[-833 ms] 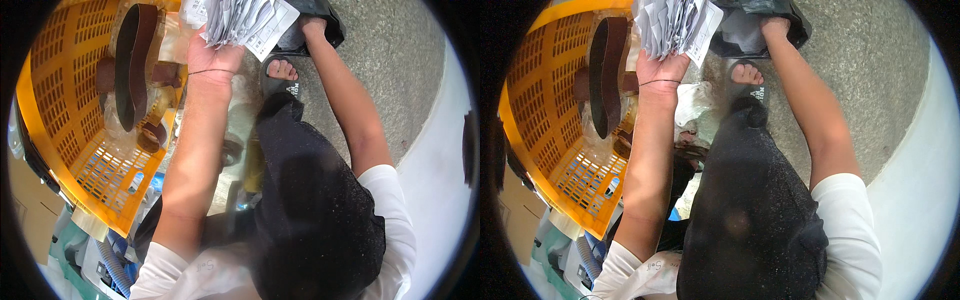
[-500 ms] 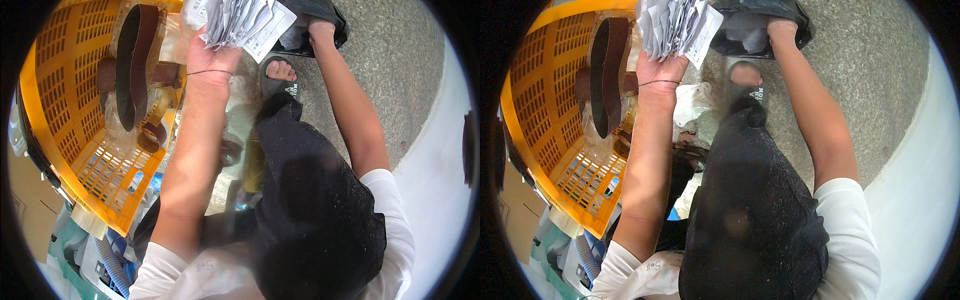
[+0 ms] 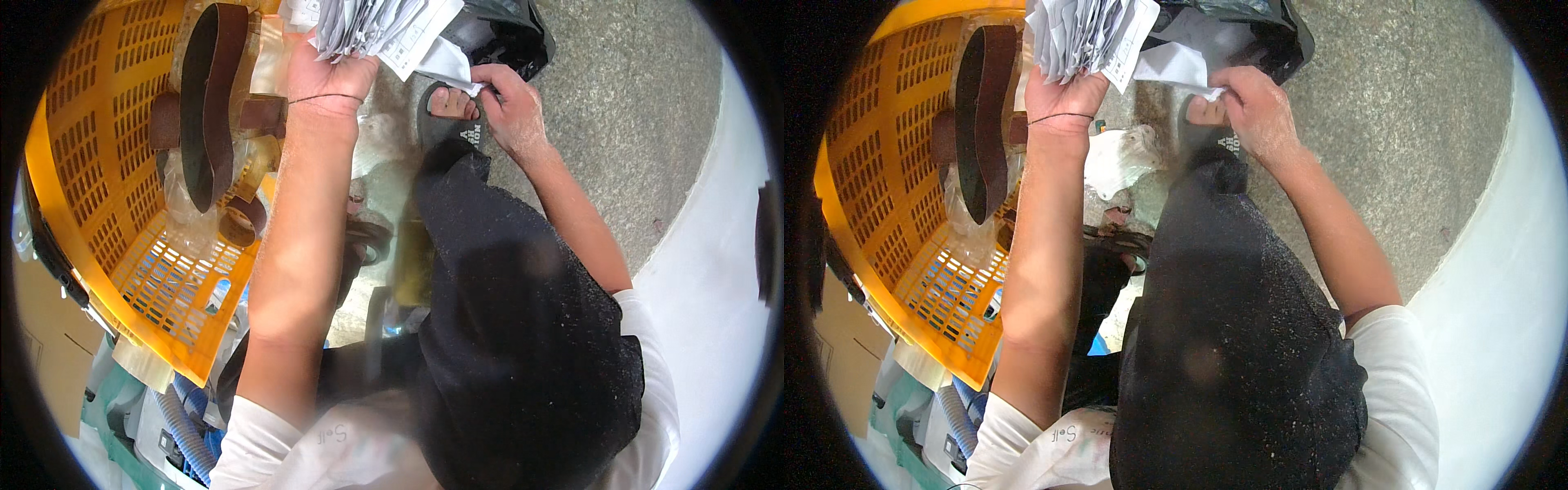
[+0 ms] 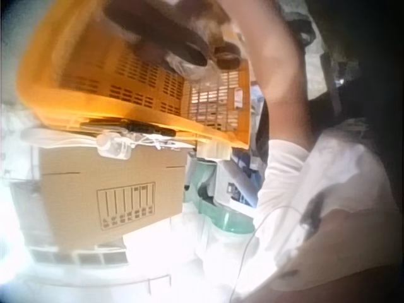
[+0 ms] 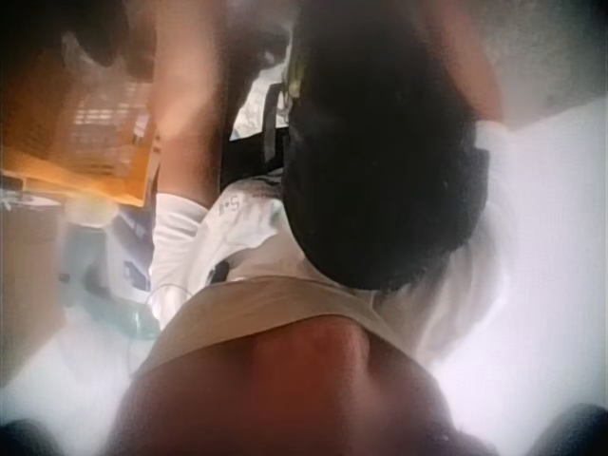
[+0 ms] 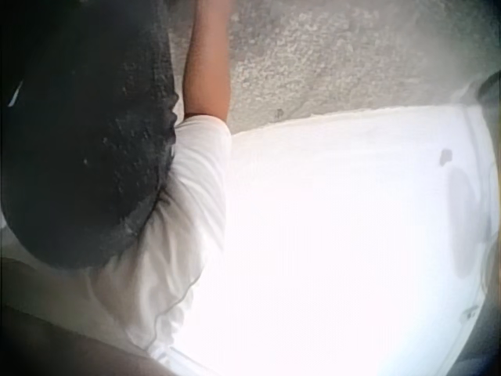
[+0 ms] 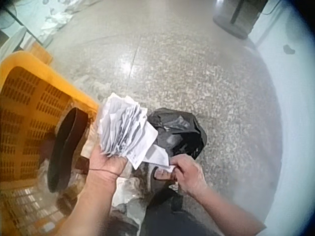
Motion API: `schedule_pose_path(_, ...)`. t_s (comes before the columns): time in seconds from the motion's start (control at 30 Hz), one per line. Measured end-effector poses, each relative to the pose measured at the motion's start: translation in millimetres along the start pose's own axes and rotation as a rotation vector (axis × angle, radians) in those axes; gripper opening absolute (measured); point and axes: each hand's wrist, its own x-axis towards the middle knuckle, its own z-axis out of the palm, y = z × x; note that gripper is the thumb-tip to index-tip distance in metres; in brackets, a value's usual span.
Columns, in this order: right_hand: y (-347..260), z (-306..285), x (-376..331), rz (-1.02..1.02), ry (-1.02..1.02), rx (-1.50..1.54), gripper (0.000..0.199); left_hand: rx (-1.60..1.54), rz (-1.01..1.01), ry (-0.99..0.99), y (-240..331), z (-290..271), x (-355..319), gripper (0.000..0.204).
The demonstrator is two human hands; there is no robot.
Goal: The person first sorts a stack of paper receipts into a black bag, then sits on the floor and uses scissors to cut a plastic bottle into smaller pieces.
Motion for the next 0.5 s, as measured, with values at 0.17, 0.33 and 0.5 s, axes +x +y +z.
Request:
schedule_pose_path(0.17,-14,-40,10,-0.374,-0.043,-0.128,0.025,0.599,0.288,0.457,-19,15,-17,0.050)
schedule_pose_path(0.33,-40,-90,16,-0.635,-0.118,-0.292,0.018,0.843,0.288,0.490,-14,29,-49,0.056)
schedule_pose_path(0.5,-60,-101,17,-0.727,-0.139,-0.342,0.020,1.112,0.237,0.454,1,44,-76,0.054)
